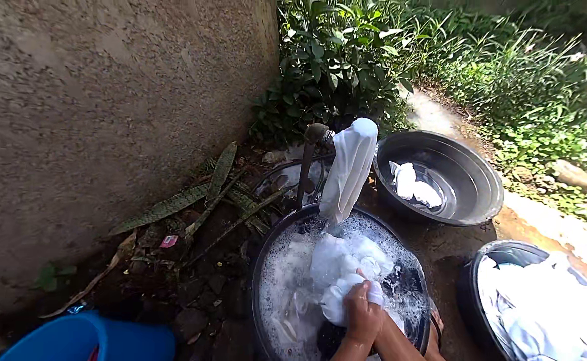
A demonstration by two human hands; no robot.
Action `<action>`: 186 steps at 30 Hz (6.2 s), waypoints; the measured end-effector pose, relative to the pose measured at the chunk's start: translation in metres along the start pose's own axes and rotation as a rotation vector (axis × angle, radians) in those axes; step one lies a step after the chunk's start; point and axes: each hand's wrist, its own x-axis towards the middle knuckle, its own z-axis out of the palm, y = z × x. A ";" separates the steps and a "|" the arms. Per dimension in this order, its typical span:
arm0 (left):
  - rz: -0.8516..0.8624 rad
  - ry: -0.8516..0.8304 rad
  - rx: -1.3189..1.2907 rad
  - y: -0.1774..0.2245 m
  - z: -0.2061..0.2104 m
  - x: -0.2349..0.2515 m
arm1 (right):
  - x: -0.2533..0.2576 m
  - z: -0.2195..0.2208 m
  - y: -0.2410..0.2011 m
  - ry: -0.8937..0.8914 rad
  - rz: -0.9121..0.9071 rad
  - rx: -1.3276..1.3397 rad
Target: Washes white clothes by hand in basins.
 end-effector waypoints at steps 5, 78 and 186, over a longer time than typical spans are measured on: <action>-0.178 -0.234 0.440 -0.048 -0.056 0.069 | 0.036 -0.027 -0.010 -0.532 0.196 0.272; -0.628 -0.722 0.510 -0.057 -0.082 0.104 | 0.123 -0.053 0.024 -0.592 0.173 -0.446; -0.853 -0.646 0.746 -0.132 -0.050 0.057 | 0.102 0.017 0.061 -0.862 -0.053 -1.074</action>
